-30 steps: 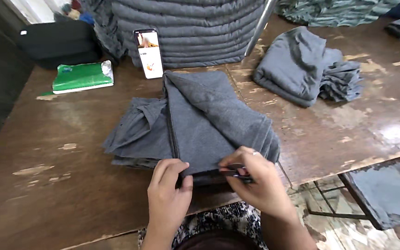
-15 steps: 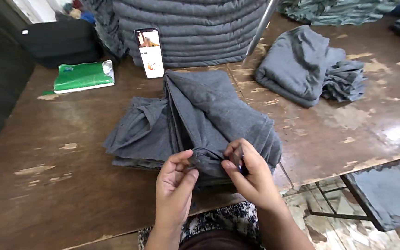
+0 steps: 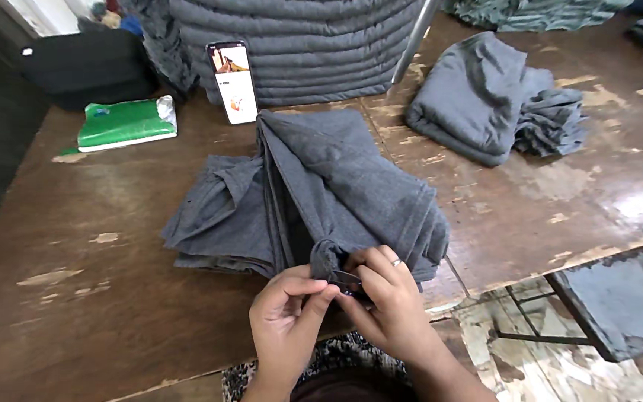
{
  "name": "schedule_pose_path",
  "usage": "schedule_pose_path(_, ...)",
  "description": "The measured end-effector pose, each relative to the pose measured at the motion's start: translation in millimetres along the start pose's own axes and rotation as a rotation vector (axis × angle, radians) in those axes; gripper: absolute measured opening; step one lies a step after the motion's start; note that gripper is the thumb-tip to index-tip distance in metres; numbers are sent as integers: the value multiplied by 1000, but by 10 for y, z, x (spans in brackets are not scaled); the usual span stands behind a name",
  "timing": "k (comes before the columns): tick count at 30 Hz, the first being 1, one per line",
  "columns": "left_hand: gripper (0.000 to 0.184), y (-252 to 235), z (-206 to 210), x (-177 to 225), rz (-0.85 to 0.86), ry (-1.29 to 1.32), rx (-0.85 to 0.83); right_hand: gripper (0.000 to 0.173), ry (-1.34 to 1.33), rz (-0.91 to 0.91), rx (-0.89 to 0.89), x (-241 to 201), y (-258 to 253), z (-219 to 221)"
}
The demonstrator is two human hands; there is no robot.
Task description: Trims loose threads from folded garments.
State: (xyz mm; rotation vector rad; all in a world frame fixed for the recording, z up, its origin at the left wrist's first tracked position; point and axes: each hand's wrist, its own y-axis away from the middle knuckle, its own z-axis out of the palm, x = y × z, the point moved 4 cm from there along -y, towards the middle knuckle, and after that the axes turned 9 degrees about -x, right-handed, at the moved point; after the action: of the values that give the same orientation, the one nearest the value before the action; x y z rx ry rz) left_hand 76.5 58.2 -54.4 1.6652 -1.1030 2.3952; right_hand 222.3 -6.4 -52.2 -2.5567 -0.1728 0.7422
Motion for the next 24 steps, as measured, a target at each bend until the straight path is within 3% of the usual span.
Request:
schedule_pose_path(8,10,16,4,15,-1,-49,9,44,-130,0,4,-14,-34,-39)
schedule_pose_path(13,14,41,-74,48,124,-378,-20,20,2,63,84,195,-98,-150)
schedule_pose_path(15,16,60,-135,83,208,-486,-103,12,-130,11,104,298,-85,-229)
schedule_pose_path(18,17,81,-258,107,176,-551,-227,3,-286,-44,108,388,-15,-367)
schedule_pose_path(21,12,93,-327,111,68,-561,-330,16,-152,8,-101,402,48,-336)
schedule_pose_path(24,9,91,-354,147,4,-536,-344,49,59,-19,-215,287,63,-270)
